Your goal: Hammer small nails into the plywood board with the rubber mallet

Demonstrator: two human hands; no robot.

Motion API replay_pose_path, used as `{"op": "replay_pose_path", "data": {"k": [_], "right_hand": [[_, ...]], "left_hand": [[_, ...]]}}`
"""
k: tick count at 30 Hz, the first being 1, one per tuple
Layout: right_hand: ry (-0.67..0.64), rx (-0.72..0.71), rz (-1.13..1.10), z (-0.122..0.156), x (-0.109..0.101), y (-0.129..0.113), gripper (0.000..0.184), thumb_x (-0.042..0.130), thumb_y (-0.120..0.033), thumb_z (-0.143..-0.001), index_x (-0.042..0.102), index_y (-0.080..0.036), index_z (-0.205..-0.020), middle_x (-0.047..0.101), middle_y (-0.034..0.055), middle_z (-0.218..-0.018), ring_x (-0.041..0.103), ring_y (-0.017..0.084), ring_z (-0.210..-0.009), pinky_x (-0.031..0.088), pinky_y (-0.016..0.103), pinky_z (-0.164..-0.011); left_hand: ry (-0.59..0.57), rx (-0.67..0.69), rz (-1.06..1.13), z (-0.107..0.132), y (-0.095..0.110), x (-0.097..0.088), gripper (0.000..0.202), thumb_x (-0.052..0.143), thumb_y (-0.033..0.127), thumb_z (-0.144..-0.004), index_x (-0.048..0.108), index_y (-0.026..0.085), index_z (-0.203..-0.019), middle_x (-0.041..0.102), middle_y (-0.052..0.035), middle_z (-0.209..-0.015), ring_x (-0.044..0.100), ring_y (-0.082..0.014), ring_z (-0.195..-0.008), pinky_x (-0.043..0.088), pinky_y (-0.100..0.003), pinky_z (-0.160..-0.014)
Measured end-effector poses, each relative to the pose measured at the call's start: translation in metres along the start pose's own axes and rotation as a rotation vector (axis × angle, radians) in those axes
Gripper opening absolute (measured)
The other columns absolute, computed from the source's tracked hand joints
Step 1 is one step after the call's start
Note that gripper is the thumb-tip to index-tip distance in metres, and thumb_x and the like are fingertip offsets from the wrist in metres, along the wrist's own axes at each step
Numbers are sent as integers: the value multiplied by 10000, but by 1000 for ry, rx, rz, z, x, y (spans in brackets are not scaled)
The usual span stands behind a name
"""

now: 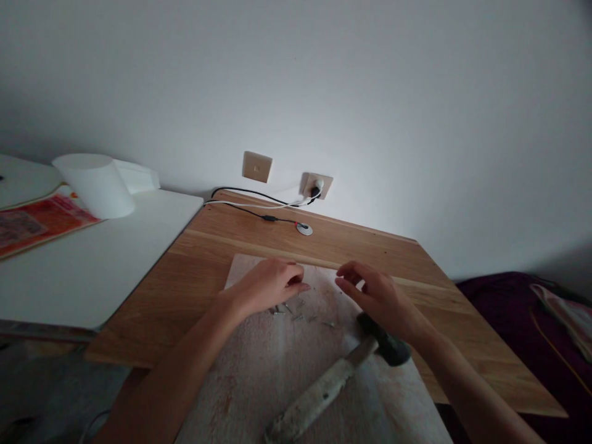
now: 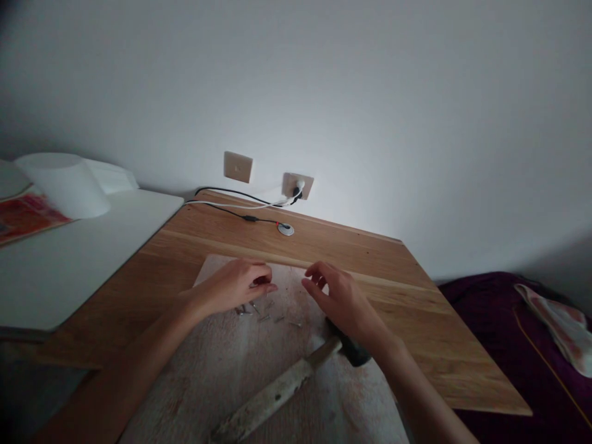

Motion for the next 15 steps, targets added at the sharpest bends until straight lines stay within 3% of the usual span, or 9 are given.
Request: {"op": "replay_pose_path", "data": {"k": [4, 7, 10, 15], "right_hand": [[186, 112, -24, 28, -18, 15, 320, 512, -502, -966, 669, -224, -995, 752, 68, -905, 693, 209, -737, 523, 332, -667], [299, 270, -114, 59, -19, 38, 350, 552, -563, -936, 683, -240, -976, 758, 67, -921, 719, 226, -760, 546, 328, -659], [306, 379, -145, 98, -4, 61, 363, 589, -588, -914, 704, -247, -967, 762, 79, -968, 735, 243, -796, 569, 338, -667], [472, 469, 13, 165, 29, 80, 382, 558, -614, -936, 711, -287, -1060, 717, 102, -1084, 696, 267, -800, 589, 413, -698]], "left_hand": [[11, -18, -28, 4, -8, -1, 184, 691, 352, -1004, 722, 185, -935, 749, -35, -889, 683, -182, -762, 437, -288, -693], [46, -86, -55, 10, -17, -5, 132, 695, 320, -997, 719, 191, -1011, 766, -50, -1002, 711, -210, -896, 473, -296, -772], [58, -147, -55, 19, -24, -11, 116, 678, 300, -1003, 712, 192, -1027, 761, -53, -1051, 713, -228, -991, 496, -321, -853], [168, -158, -112, 38, -36, -23, 83, 651, 240, -1001, 699, 185, -1041, 742, -75, -1081, 684, -256, -1068, 514, -386, -962]]}}
Point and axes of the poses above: each hand's wrist, its own z-axis away from the middle knuckle, its own x-axis out of the palm, y = z × x, the point moved 1 cm from there along -z, towards the middle knuckle
